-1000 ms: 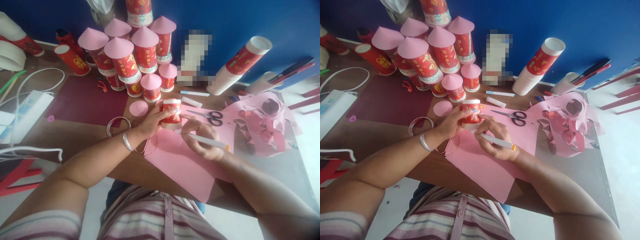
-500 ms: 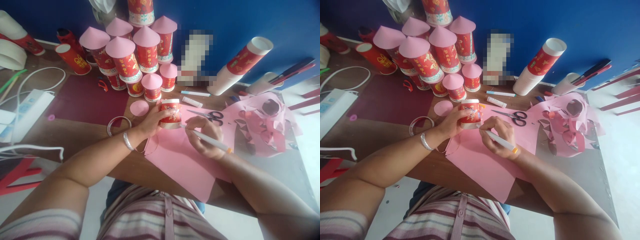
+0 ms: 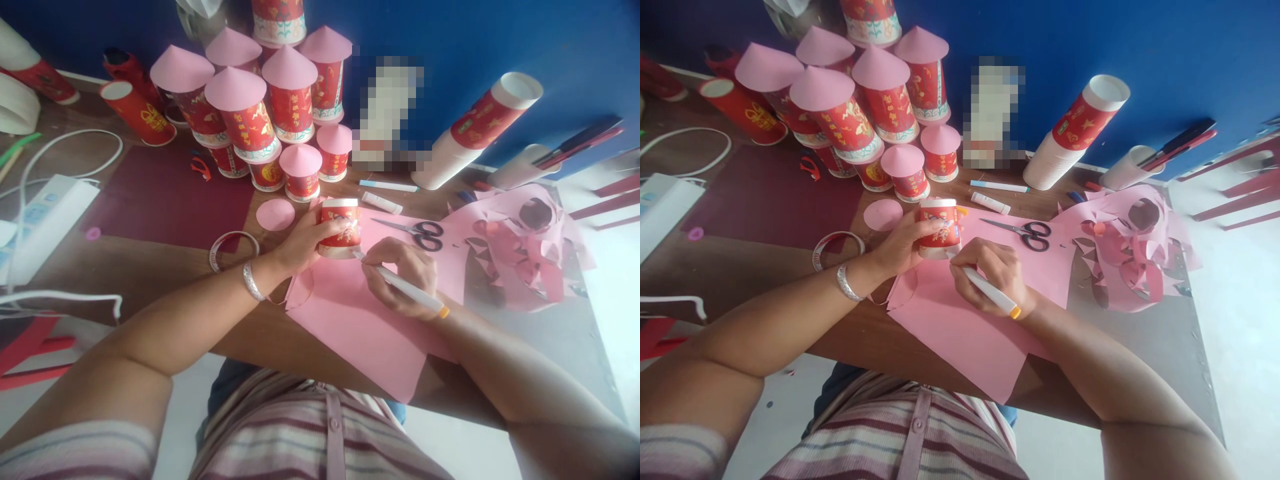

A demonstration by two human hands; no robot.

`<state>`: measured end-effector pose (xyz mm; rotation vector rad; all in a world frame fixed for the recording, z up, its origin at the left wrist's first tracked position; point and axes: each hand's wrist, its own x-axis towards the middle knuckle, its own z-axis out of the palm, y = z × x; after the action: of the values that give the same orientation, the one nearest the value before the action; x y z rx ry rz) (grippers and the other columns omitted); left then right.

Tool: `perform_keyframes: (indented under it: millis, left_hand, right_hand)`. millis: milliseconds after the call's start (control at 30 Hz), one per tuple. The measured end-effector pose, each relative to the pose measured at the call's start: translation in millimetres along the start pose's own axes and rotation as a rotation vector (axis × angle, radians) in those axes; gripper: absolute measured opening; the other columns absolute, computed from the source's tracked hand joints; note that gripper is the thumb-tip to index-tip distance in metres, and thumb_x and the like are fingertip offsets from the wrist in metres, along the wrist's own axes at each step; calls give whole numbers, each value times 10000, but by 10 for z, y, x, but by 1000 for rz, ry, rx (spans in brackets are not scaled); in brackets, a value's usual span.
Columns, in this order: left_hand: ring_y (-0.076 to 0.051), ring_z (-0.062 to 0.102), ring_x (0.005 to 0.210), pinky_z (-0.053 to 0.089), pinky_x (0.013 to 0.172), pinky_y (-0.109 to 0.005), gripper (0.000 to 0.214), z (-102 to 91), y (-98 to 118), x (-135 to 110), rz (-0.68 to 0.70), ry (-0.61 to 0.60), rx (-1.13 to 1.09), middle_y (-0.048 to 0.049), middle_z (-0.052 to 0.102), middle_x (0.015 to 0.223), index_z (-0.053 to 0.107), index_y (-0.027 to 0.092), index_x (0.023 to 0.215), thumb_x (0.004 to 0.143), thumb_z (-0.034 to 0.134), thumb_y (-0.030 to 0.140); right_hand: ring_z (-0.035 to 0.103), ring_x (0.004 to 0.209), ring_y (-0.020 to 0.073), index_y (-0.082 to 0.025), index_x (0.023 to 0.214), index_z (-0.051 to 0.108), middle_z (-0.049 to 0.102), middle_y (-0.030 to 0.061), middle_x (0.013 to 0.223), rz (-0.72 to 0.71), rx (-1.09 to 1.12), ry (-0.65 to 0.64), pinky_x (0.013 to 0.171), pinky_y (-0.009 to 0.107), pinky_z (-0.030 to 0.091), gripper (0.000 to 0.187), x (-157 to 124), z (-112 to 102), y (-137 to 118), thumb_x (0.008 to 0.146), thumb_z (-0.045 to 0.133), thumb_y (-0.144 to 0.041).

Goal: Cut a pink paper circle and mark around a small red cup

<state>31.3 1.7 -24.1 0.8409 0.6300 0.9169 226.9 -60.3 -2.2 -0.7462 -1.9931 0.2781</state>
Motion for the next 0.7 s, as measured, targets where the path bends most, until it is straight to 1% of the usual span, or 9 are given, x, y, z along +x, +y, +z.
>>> perform_keyframes:
  millis: [167, 333, 467, 700]
  left_hand:
    - [-196, 717, 919, 589, 852, -354, 435, 12, 9, -12, -6, 5, 0, -27, 708, 948, 632, 185, 1059, 811, 929, 384]
    - [-177, 692, 882, 587, 846, -361, 433, 17, 14, -23, -14, -2, 19, -28, 704, 968, 645, 182, 1072, 817, 925, 393]
    - [-172, 679, 887, 569, 868, -356, 431, 17, 14, -16, -8, 8, 30, -29, 711, 978, 642, 184, 1066, 807, 925, 380]
    - [-158, 656, 885, 553, 858, -344, 422, 27, 25, -17, 2, 5, 48, -22, 697, 981, 658, 174, 1067, 806, 923, 374]
  right_hand:
    - [700, 603, 215, -339, 1073, 642, 725, -7, 789, 1, -30, -18, 512, 373, 583, 312, -4, 8, -8, 921, 665, -67]
    - [691, 598, 202, -330, 1076, 624, 710, -6, 781, -18, -54, -15, 501, 357, 581, 306, -10, 10, -11, 925, 668, -67]
    - [706, 615, 209, -339, 1065, 631, 726, -10, 801, 6, -44, -32, 528, 366, 599, 313, -18, 6, -12, 912, 679, -70]
    - [687, 590, 195, -322, 1050, 626, 713, -9, 770, -29, -70, -20, 486, 348, 571, 299, 7, 9, -15, 910, 673, -62]
